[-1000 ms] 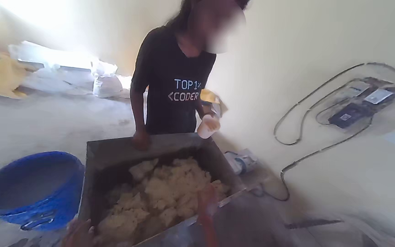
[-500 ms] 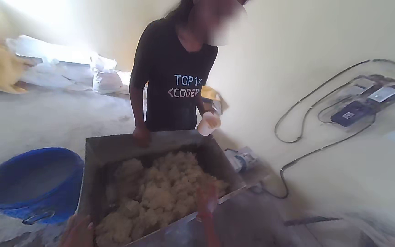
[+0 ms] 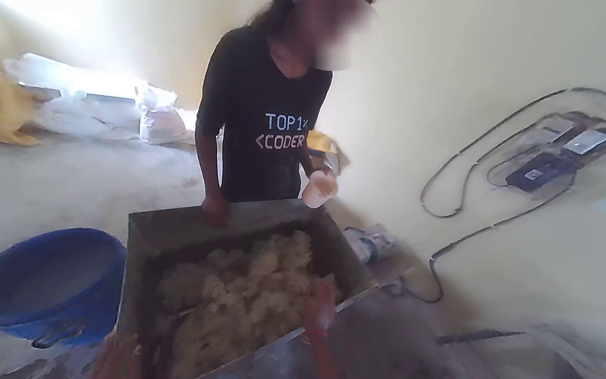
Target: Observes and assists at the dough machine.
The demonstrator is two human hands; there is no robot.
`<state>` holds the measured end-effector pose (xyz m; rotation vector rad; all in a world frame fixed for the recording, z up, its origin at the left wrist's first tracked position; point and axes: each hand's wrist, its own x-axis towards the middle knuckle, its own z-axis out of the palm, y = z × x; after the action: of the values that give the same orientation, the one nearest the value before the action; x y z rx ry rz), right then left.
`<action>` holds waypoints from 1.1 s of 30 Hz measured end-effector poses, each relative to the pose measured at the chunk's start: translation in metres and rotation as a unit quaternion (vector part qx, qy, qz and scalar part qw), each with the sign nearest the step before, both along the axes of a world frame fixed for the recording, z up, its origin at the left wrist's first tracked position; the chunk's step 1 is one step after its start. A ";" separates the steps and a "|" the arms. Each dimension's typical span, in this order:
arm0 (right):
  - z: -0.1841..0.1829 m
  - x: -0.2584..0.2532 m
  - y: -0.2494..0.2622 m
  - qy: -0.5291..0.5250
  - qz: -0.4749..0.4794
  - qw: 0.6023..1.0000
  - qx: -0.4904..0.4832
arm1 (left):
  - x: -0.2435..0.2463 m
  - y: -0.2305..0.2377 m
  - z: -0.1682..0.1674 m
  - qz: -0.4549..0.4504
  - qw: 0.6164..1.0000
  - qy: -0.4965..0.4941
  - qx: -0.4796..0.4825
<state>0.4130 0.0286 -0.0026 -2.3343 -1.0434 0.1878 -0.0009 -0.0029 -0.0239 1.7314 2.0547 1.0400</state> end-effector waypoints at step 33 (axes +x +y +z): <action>0.002 -0.003 -0.006 -0.029 0.023 0.999 0.018 | 0.003 -0.004 -0.003 0.028 0.998 0.037 0.041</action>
<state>0.4096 0.0231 -0.0006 -2.2975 -1.1212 0.1187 0.0022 -0.0065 -0.0269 1.7864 2.1447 1.1081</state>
